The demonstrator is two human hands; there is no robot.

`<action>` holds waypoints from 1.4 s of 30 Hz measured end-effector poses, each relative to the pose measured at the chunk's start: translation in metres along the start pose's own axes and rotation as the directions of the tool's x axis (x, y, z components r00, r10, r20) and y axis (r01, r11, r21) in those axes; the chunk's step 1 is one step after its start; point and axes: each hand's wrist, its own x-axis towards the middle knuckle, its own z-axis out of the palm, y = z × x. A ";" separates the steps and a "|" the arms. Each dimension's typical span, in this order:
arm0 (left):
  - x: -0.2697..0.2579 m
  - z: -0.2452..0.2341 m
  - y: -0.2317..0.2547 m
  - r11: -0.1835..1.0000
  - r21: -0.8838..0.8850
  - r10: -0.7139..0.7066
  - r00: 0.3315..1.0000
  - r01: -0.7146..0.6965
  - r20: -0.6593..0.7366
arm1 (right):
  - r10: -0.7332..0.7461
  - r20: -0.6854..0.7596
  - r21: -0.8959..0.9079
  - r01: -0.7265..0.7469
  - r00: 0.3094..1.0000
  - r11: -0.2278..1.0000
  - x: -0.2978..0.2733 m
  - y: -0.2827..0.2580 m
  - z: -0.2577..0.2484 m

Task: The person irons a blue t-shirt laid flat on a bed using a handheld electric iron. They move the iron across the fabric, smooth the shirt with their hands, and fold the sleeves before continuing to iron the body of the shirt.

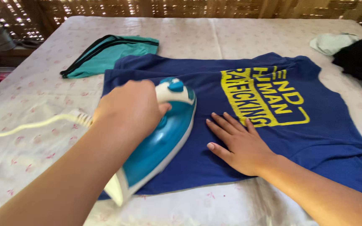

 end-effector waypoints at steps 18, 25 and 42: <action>0.020 -0.010 -0.089 0.965 0.118 -0.224 0.971 0.233 -0.083 | -0.035 0.026 -0.009 0.035 0.999 0.999 0.029 -0.040 -0.003; -0.032 -0.010 -0.090 0.934 0.172 -0.318 0.948 0.312 0.010 | -0.024 0.003 -0.056 0.024 1.000 0.998 0.027 -0.041 -0.003; 0.028 -0.008 -0.134 0.884 0.144 -0.439 0.896 0.444 -0.065 | -0.024 -0.006 -0.032 0.024 1.000 0.999 0.028 -0.041 -0.003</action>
